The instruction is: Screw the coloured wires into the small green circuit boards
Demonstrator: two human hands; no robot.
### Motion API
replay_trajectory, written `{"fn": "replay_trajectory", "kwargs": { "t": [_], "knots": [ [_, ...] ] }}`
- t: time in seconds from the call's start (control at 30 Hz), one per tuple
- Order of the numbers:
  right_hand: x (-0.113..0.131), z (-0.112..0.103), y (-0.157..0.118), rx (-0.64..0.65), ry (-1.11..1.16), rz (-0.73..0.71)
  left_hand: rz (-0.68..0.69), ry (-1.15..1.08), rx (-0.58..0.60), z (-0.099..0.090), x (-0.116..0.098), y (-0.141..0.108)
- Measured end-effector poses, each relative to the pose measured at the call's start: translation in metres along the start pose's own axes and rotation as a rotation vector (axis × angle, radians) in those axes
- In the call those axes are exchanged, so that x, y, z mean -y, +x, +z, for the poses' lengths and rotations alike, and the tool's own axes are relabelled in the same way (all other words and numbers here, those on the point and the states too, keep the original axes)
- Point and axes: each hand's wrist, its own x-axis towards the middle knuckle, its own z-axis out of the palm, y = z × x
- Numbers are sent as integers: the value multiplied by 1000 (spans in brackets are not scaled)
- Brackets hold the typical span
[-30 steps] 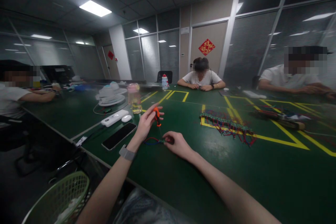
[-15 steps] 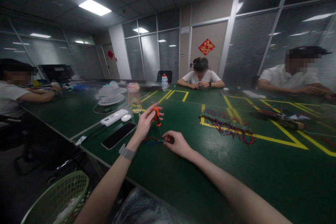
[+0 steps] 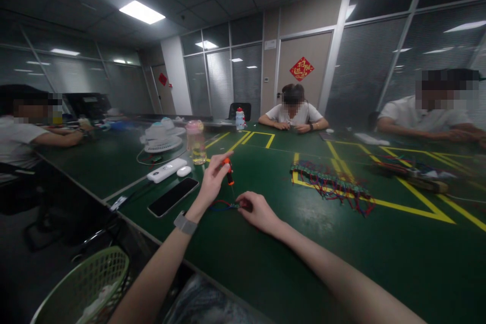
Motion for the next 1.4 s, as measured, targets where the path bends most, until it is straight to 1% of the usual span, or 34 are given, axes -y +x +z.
{"fn": "replay_trajectory", "kwargs": {
  "t": [0.07,0.13,0.2,0.3,0.37,0.47,0.53,0.6,0.67,0.77,0.8,0.87,0.97,1.03,1.1,1.17,1.3,1.4],
  "knots": [
    [1,0,0,1,-16,2,-36,-109,56,1,0,0],
    [1,0,-1,1,-29,2,-69,-165,74,3,0,0],
    [0,0,-1,-1,-37,2,-66,-130,45,3,-1,0],
    [0,0,-1,-8,-44,12,-13,-24,15,3,-4,0],
    [0,-1,-1,-11,-45,18,-1,-16,48,3,-6,0],
    [2,-1,-1,-14,-55,18,-38,-81,106,4,-6,0],
    [3,-2,-1,-19,-72,10,-27,-50,77,4,-5,-1],
    [3,-2,-1,-22,-91,0,26,52,27,5,-6,-2],
    [4,-2,-1,-19,-107,-7,59,105,27,6,-8,-2],
    [5,-3,-2,-19,-129,-26,-3,-9,102,7,-10,-1],
    [5,-3,-2,-21,-135,-33,-27,-41,111,8,-10,-1],
    [7,-3,-3,-23,-145,-43,-32,-9,73,8,-10,1],
    [8,-4,-3,-20,-144,-57,51,164,-23,7,-8,3],
    [8,-5,-3,-14,-134,-75,77,204,-28,6,-7,4],
    [7,-5,-3,-6,-128,-96,47,142,-1,6,-6,6],
    [7,-5,-3,0,-123,-112,-13,49,5,6,-4,7],
    [5,-5,-3,0,-111,-126,-112,-56,-45,3,2,8],
    [5,-4,-3,-3,-107,-121,-171,-119,-104,-1,8,12]
  ]
}}
